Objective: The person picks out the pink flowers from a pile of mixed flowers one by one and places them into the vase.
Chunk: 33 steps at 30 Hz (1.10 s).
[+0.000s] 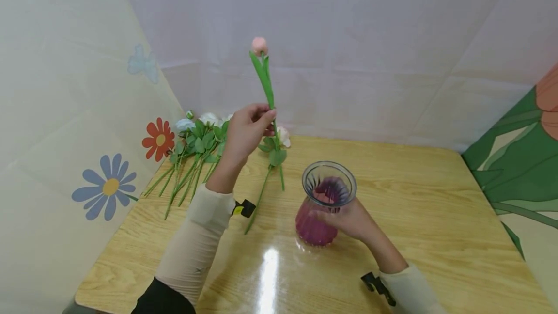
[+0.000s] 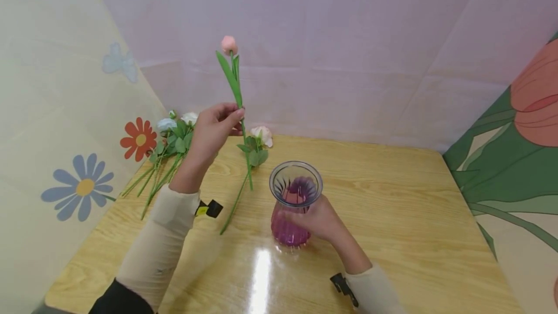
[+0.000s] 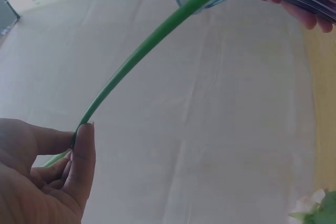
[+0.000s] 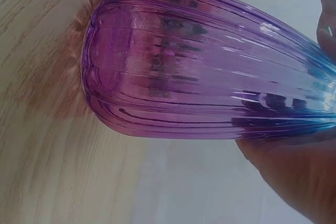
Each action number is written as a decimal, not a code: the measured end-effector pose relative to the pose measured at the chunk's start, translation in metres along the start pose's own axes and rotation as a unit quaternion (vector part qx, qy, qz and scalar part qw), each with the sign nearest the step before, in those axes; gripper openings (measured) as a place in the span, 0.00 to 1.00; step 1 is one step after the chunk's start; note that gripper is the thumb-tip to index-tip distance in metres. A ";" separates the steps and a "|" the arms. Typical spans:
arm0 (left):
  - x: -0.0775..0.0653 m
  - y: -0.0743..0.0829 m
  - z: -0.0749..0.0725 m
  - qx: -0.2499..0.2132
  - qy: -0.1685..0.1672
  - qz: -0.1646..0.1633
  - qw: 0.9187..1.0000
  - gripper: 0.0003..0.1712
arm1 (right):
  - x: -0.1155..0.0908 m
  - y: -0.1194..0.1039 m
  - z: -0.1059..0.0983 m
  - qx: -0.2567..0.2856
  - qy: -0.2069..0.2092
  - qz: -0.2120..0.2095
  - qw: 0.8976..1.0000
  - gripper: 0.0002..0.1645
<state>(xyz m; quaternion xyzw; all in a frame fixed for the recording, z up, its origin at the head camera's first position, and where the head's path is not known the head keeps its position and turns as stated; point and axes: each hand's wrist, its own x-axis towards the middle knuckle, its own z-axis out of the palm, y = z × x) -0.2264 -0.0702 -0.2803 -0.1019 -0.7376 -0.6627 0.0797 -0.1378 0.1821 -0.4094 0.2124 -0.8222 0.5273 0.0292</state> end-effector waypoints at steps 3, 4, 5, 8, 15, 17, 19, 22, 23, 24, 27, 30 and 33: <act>0.001 0.005 0.002 -0.013 -0.001 0.002 1.000 0.15 | 0.000 0.001 0.000 0.001 -0.002 0.000 1.000 0.38; 0.002 0.007 0.003 -0.016 -0.002 0.004 1.000 0.14 | 0.000 0.001 0.000 0.002 -0.002 0.000 1.000 0.38; 0.002 0.008 0.004 -0.019 -0.002 0.006 1.000 0.14 | 0.000 0.001 0.000 0.004 -0.003 0.000 1.000 0.38; 0.003 0.013 0.006 -0.021 0.000 0.015 1.000 0.14 | 0.000 0.001 0.000 0.007 -0.006 0.000 1.000 0.37; 0.004 0.023 0.013 -0.044 0.004 0.026 0.999 0.14 | 0.000 0.002 -0.001 0.006 -0.006 -0.002 1.000 0.37; 0.004 0.025 0.015 -0.057 0.004 0.021 0.998 0.14 | 0.000 0.002 -0.001 0.003 -0.005 -0.002 1.000 0.37; 0.004 0.026 0.018 -0.073 0.003 0.016 0.997 0.13 | 0.000 0.002 -0.001 0.003 -0.003 -0.002 1.000 0.37; 0.003 0.028 0.021 -0.083 0.003 0.016 0.996 0.13 | 0.000 0.002 -0.001 0.004 -0.002 -0.001 1.000 0.37; 0.003 0.028 0.022 -0.086 0.002 0.016 0.996 0.13 | 0.000 0.002 -0.001 0.004 -0.002 -0.001 1.000 0.37; 0.003 0.028 0.023 -0.087 0.001 0.017 0.996 0.13 | 0.000 0.002 -0.001 0.004 -0.002 -0.001 1.000 0.37; 0.002 0.028 0.025 -0.088 -0.003 0.021 0.996 0.13 | 0.000 0.001 0.000 0.005 -0.004 -0.001 1.000 0.37; 0.002 0.027 0.028 -0.086 -0.009 0.024 0.996 0.13 | 0.000 0.001 0.000 0.003 -0.004 0.000 1.000 0.38; 0.001 0.026 0.030 -0.083 -0.017 0.025 0.996 0.13 | 0.000 0.001 0.000 0.001 -0.003 -0.002 1.000 0.37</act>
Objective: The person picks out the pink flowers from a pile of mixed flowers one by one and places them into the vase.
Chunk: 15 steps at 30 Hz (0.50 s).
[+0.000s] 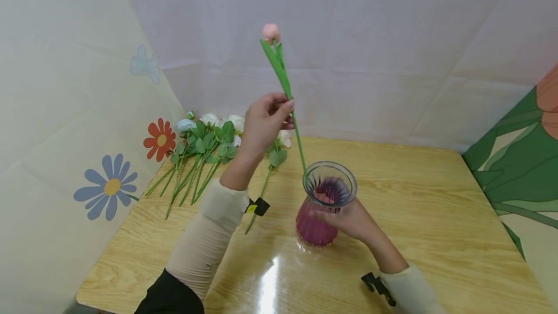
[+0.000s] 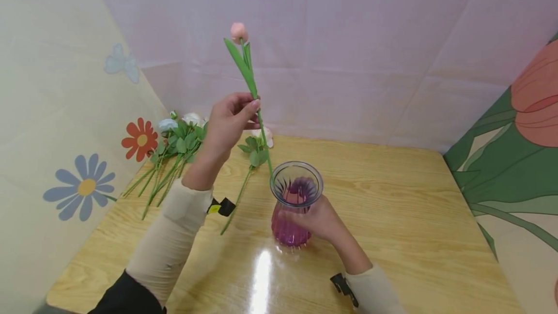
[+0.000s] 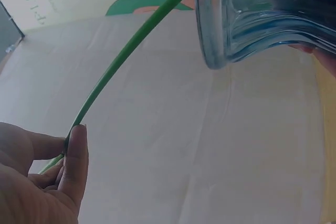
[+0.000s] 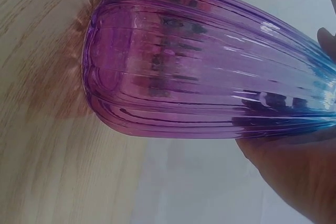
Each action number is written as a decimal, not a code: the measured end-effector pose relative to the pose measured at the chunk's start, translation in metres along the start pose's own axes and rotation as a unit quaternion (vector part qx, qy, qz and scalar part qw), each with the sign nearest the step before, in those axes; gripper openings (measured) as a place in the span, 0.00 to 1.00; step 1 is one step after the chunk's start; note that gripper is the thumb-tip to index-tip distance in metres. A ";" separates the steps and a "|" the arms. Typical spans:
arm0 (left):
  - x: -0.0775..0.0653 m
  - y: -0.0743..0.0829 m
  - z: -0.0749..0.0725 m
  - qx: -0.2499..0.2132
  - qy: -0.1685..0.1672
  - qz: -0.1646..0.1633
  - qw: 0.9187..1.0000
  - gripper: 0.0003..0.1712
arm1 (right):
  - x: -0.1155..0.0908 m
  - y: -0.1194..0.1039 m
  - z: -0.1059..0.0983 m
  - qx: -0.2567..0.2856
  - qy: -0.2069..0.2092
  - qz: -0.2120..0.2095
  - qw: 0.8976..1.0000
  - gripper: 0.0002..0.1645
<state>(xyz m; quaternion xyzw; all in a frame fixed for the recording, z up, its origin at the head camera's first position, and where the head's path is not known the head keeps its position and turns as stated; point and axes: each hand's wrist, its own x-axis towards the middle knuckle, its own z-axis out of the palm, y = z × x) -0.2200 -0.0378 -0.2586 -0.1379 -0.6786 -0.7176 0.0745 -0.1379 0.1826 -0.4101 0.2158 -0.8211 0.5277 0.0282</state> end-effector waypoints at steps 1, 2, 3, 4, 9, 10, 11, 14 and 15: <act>0.000 -0.001 0.001 0.002 -0.003 0.000 1.000 0.13 | 0.000 0.000 0.000 -0.001 0.000 -0.001 1.000 0.37; -0.001 -0.002 0.001 0.005 -0.006 0.000 1.000 0.13 | 0.000 0.000 0.000 -0.001 0.001 -0.002 1.000 0.37; -0.001 -0.003 0.002 0.009 -0.008 0.001 1.000 0.13 | 0.000 0.000 0.000 -0.001 0.001 -0.003 1.000 0.37; -0.001 -0.004 0.003 0.012 -0.010 0.003 1.000 0.13 | 0.000 0.000 0.000 0.000 0.001 -0.004 1.000 0.37; -0.004 -0.009 0.006 0.028 -0.018 0.024 0.999 0.12 | 0.000 -0.001 0.001 -0.004 -0.001 -0.002 1.000 0.37; -0.005 -0.010 0.007 0.030 -0.020 0.029 0.999 0.12 | 0.000 -0.001 0.001 -0.003 -0.001 -0.001 1.000 0.37; -0.006 -0.011 0.008 0.035 -0.024 0.033 0.999 0.12 | 0.000 -0.001 0.001 -0.003 -0.002 0.000 1.000 0.37; -0.008 -0.016 0.010 0.050 -0.035 0.044 0.997 0.11 | 0.000 -0.001 0.001 -0.002 -0.001 0.003 1.000 0.36; -0.008 -0.017 0.010 0.056 -0.039 0.049 0.996 0.11 | 0.000 -0.001 0.001 0.001 -0.002 0.004 1.000 0.37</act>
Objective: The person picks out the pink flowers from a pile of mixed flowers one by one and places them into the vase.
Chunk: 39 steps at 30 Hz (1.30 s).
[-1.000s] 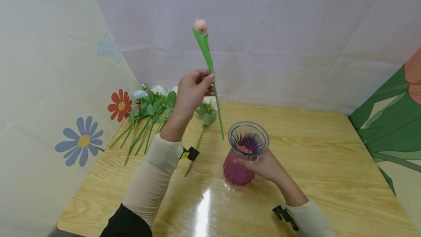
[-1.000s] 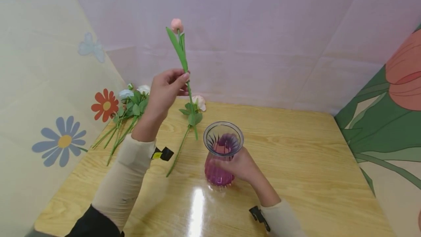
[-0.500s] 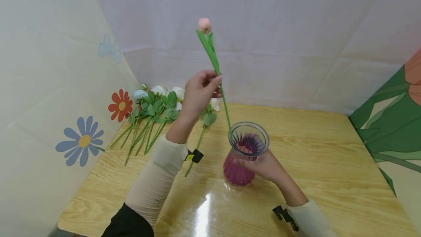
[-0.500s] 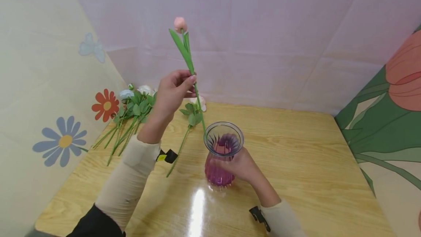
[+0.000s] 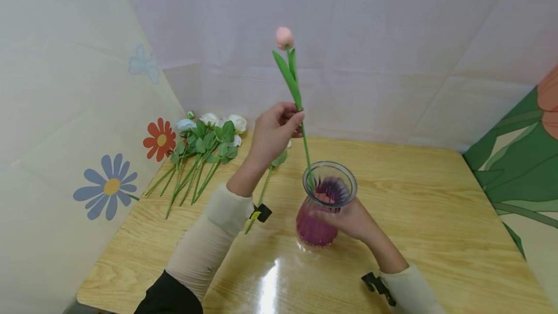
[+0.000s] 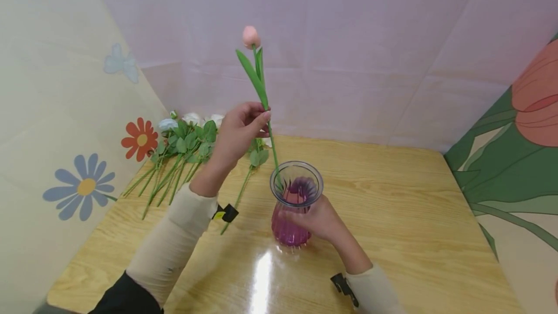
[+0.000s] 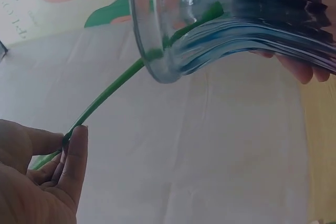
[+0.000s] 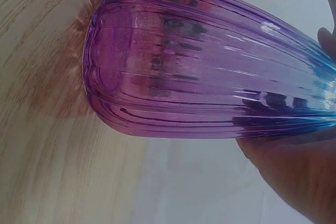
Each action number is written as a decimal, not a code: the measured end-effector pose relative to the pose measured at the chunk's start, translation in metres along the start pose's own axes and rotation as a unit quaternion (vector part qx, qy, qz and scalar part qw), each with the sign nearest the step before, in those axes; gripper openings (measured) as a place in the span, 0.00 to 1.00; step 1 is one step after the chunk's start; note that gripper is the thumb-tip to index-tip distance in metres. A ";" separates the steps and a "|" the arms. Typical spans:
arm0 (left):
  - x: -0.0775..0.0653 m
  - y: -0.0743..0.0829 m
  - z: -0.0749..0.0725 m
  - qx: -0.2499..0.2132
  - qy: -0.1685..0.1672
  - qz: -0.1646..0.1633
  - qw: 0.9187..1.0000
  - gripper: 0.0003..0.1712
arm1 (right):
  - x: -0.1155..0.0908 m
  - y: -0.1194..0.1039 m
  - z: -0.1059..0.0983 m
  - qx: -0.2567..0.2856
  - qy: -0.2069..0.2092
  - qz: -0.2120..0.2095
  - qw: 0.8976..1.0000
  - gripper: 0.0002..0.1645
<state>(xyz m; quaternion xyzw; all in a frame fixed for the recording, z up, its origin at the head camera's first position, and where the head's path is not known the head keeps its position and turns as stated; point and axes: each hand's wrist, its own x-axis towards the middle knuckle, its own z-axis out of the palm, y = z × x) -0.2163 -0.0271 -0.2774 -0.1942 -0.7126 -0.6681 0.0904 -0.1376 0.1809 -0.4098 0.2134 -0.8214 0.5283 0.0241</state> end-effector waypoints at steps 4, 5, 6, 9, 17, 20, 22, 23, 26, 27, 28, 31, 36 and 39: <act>-0.003 -0.005 0.003 0.024 -0.015 0.019 0.999 0.12 | -0.001 -0.001 0.000 -0.004 -0.005 0.008 1.000 0.38; -0.004 -0.006 0.004 0.030 -0.017 0.024 0.999 0.12 | 0.000 -0.001 0.000 -0.004 -0.007 0.010 1.000 0.38; -0.005 -0.007 0.004 0.035 -0.019 0.029 0.999 0.12 | 0.000 -0.001 0.000 -0.004 -0.009 0.012 1.000 0.39; -0.008 -0.009 0.006 0.052 -0.031 0.044 0.997 0.12 | 0.000 -0.001 0.000 0.001 -0.013 0.013 1.000 0.39; -0.013 -0.015 0.012 0.094 -0.051 0.059 0.993 0.11 | 0.001 0.000 0.001 0.006 -0.006 0.006 1.000 0.38; -0.017 -0.016 0.014 0.112 -0.064 0.056 0.990 0.11 | 0.001 0.001 0.001 0.007 -0.006 0.009 1.000 0.37; -0.019 -0.017 0.015 0.123 -0.071 0.054 0.988 0.11 | 0.001 0.001 0.001 0.008 -0.007 0.011 1.000 0.37; -0.021 -0.018 0.015 0.131 -0.073 0.055 0.987 0.11 | 0.001 0.001 0.001 0.008 -0.007 0.011 1.000 0.37; -0.025 -0.019 0.017 0.147 -0.080 0.064 0.984 0.11 | 0.001 0.002 0.001 0.008 -0.007 0.010 1.000 0.38; -0.026 -0.020 0.017 0.149 -0.084 0.067 0.983 0.11 | 0.001 0.003 0.001 0.009 -0.006 0.009 1.000 0.38; -0.027 -0.020 0.018 0.152 -0.089 0.071 0.982 0.10 | 0.001 0.003 0.000 0.011 -0.005 0.008 1.000 0.38; -0.031 -0.021 0.019 0.160 -0.103 0.086 0.978 0.10 | 0.001 0.004 0.000 0.013 -0.006 0.006 1.000 0.38; -0.036 -0.023 0.021 0.182 -0.117 0.101 0.971 0.10 | 0.001 0.004 -0.001 0.014 -0.007 0.005 1.000 0.39; -0.039 -0.023 0.022 0.182 -0.129 0.102 0.969 0.10 | 0.000 0.004 -0.002 0.013 -0.009 0.009 1.000 0.40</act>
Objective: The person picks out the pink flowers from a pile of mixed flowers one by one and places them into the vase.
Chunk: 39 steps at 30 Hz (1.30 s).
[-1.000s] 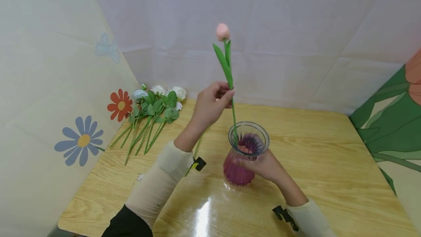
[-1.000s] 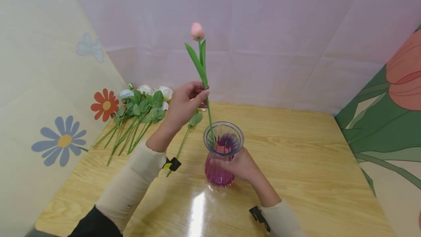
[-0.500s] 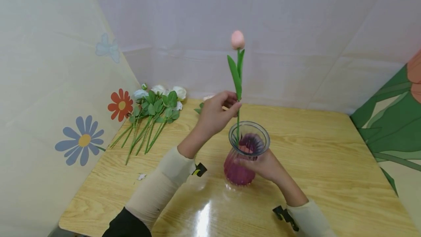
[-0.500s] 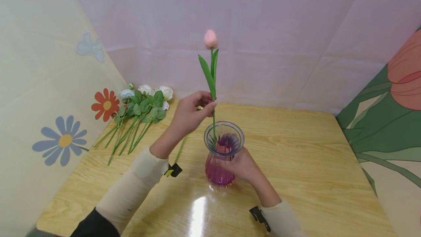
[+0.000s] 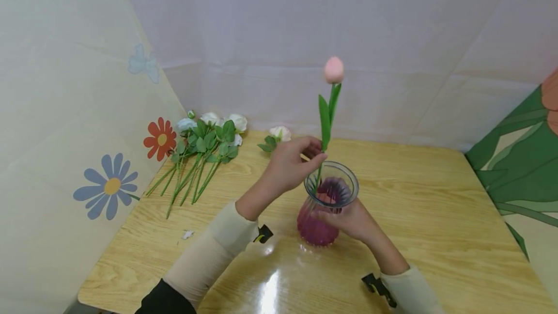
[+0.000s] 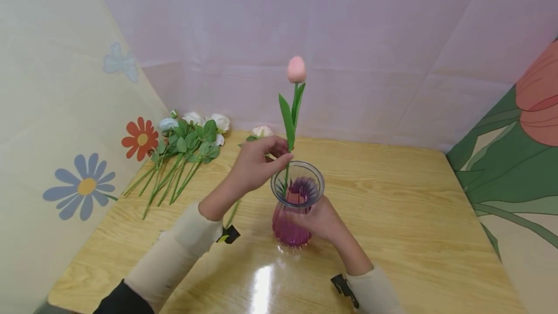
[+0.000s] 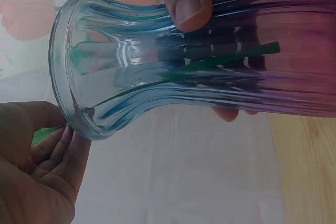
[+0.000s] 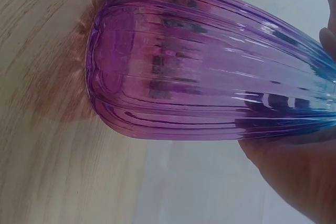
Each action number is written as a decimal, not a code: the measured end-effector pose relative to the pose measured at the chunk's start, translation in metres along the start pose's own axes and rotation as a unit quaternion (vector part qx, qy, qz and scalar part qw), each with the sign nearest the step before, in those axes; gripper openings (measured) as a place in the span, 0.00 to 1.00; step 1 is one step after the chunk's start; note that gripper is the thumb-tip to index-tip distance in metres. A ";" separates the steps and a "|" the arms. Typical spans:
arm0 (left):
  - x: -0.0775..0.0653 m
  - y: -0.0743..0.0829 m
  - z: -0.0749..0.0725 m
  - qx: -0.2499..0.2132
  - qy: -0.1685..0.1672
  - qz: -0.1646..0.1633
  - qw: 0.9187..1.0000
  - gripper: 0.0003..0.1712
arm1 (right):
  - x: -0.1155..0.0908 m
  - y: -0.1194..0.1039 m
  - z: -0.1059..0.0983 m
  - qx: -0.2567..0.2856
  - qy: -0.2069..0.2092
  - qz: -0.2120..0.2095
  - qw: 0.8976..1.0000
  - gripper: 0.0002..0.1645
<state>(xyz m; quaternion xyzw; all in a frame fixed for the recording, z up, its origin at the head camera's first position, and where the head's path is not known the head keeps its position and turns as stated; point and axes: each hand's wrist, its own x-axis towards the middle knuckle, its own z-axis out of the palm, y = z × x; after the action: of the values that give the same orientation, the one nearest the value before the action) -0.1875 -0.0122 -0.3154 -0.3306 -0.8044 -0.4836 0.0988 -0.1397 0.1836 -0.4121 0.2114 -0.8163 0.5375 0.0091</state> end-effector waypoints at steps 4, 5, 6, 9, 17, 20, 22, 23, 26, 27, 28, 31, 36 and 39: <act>-0.002 0.002 0.002 0.002 -0.016 0.009 1.000 0.09 | 0.000 0.000 -0.001 0.007 -0.007 0.007 1.000 0.41; -0.003 0.003 0.003 0.005 -0.018 0.012 1.000 0.08 | 0.000 0.000 -0.001 0.009 -0.008 0.008 1.000 0.41; -0.003 0.003 0.003 0.010 -0.020 0.017 1.000 0.08 | 0.000 0.000 -0.001 0.013 -0.009 0.008 1.000 0.41; -0.004 0.004 0.005 0.026 -0.025 0.034 0.999 0.07 | -0.001 0.001 -0.002 0.016 -0.010 0.004 1.000 0.41; -0.005 0.003 0.004 0.074 -0.069 0.057 0.993 0.08 | -0.001 0.003 -0.001 0.031 -0.020 -0.019 0.999 0.41; -0.006 0.004 0.001 0.090 -0.094 0.058 0.990 0.09 | -0.001 0.003 -0.001 0.027 -0.021 -0.019 0.999 0.44; -0.006 0.005 0.000 0.096 -0.109 0.057 0.988 0.09 | -0.001 0.003 -0.001 0.027 -0.021 -0.018 0.999 0.47; -0.006 0.006 -0.001 0.098 -0.114 0.058 0.987 0.08 | -0.001 0.003 -0.001 0.027 -0.022 -0.016 0.999 0.48; -0.006 0.006 -0.001 0.101 -0.127 0.061 0.985 0.08 | -0.001 0.003 -0.001 0.029 -0.023 -0.018 0.999 0.49; -0.006 0.006 -0.001 0.103 -0.130 0.062 0.984 0.08 | -0.001 0.003 -0.001 0.028 -0.022 -0.017 0.999 0.49; -0.006 0.006 -0.001 0.101 -0.133 0.063 0.984 0.08 | -0.001 0.003 -0.001 0.027 -0.022 -0.018 0.999 0.49; -0.006 0.006 -0.002 0.104 -0.139 0.068 0.983 0.08 | -0.001 0.003 -0.001 0.022 -0.020 -0.017 0.999 0.47; -0.007 0.005 -0.004 0.107 -0.150 0.076 0.980 0.11 | 0.000 0.004 -0.001 0.039 -0.028 -0.031 0.998 0.46; -0.007 0.005 -0.005 0.106 -0.154 0.075 0.979 0.13 | 0.001 0.004 -0.001 0.046 -0.031 -0.044 0.997 0.46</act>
<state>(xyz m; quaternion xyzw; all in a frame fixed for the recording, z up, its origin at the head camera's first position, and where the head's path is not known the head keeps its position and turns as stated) -0.1802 -0.0178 -0.3128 -0.4478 -0.8299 -0.3299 0.0439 -0.1420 0.1857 -0.4153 0.2642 -0.7801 0.5671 -0.0024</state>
